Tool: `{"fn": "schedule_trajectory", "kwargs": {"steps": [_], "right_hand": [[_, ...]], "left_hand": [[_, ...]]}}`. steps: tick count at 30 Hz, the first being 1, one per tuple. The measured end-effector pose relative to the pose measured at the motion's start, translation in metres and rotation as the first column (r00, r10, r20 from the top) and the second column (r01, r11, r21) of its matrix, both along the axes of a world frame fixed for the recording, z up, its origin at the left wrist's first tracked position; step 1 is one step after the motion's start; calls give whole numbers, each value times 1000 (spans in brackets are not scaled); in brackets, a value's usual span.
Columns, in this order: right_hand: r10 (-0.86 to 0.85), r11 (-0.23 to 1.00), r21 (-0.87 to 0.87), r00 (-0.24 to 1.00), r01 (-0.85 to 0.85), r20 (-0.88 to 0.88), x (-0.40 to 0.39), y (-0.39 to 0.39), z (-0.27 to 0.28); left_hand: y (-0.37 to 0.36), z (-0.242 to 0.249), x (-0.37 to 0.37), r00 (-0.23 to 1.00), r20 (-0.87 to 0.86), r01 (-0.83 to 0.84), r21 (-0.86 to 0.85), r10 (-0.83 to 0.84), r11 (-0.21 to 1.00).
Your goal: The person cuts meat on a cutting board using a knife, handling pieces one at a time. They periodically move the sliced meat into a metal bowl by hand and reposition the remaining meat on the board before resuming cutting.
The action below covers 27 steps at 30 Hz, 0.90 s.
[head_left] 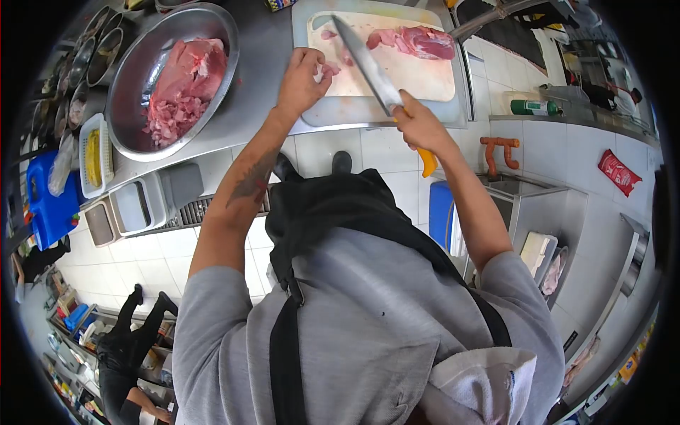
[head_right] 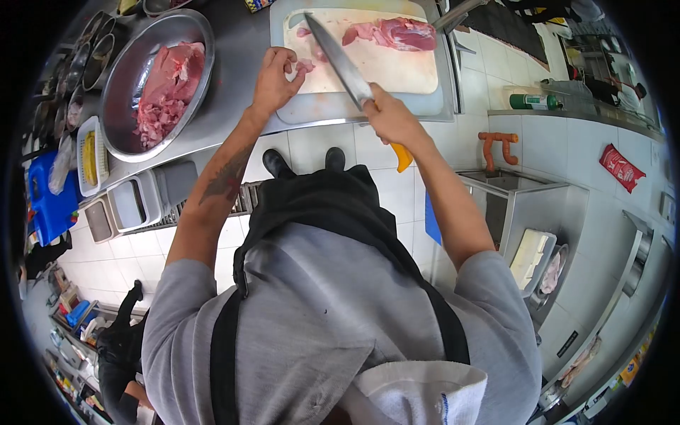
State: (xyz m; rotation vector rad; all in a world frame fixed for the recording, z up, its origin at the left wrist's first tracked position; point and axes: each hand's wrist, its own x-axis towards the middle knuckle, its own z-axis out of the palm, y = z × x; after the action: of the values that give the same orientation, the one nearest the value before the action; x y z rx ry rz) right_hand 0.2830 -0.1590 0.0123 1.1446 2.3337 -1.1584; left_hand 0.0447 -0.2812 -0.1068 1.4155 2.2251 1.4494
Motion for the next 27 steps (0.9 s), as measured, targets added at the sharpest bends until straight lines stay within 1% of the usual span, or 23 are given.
{"fn": "schedule_trajectory", "kwargs": {"steps": [2, 3, 4, 5, 6, 7, 8, 9, 10, 12, 13, 15, 16, 18, 20, 21, 23, 24, 26, 27], "right_hand": [[-81, 990, -127, 992, 68, -99, -2, 3, 14], [-44, 998, -46, 998, 41, -55, -4, 1, 25], [-42, 998, -47, 997, 39, -57, 0, -1, 19], [87, 980, 184, 992, -70, -88, 4, -4, 6], [217, 899, 406, 972, -165, -85, 9, -5, -3], [216, 900, 402, 973, -166, -82, 9, -9, -2], [245, 888, 402, 970, -224, 0, 9, -13, 0], [273, 873, 398, 959, -282, 82, 9, -16, 4], [274, 873, 396, 958, -285, 86, 12, -16, 12], [347, 840, 367, 915, -400, 203, 20, -14, 35], [350, 839, 364, 914, -404, 207, 24, -14, 44], [342, 867, 289, 908, -405, 243, 25, -12, 57], [345, 866, 290, 906, -408, 244, 17, -10, 39], [342, 871, 348, 936, -347, 79, -9, -9, -31], [355, 882, 333, 935, -335, 0, -39, -7, -60], [347, 883, 341, 938, -321, -16, -43, 1, -62], [329, 906, 301, 942, -297, -62, -22, 6, -60], [320, 906, 318, 944, -280, -80, -7, 9, -56], [300, 927, 272, 945, -257, -130, 41, 4, -59], [285, 932, 274, 947, -238, -148, 49, 10, -53]], "left_hand": [[-1, 1, 2, 998, 36, -43, 9, 43, 999], [-1, 3, 6, 999, 34, -43, 9, 43, 999], [-1, 9, 12, 997, -30, -67, -21, 67, 998], [-1, 11, 15, 992, -95, -93, -50, 88, 994], [1, 8, 14, 992, -94, -93, -52, 88, 994], [3, 1, 14, 987, -147, -73, -14, 70, 997], [5, -6, 14, 979, -198, -50, 24, 54, 998], [6, -12, 12, 980, -193, -50, 23, 54, 998], [5, -13, 10, 976, -211, -56, 20, 59, 998], [1, -14, 10, 973, -221, -65, 11, 66, 998], [1, -11, 10, 971, -234, -53, 3, 52, 999], [2, -10, 9, 969, -244, -49, -2, 47, 999], [2, -11, 8, 969, -245, -40, -27, 32, 999], [2, -13, 8, 970, -242, -22, -59, 7, 998], [0, -10, 5, 974, -227, 22, -3, -22, 1000], [3, -5, 0, 969, -245, 31, -1, -30, 1000], [1, -3, 10, 979, -204, 8, 3, -7, 1000], [8, 1, 5, 974, -227, 19, 15, -16, 1000], [15, -4, -2, 993, -102, -61, -72, 53, 996], [20, 2, -6, 992, -121, -47, -74, 38, 996]]}}
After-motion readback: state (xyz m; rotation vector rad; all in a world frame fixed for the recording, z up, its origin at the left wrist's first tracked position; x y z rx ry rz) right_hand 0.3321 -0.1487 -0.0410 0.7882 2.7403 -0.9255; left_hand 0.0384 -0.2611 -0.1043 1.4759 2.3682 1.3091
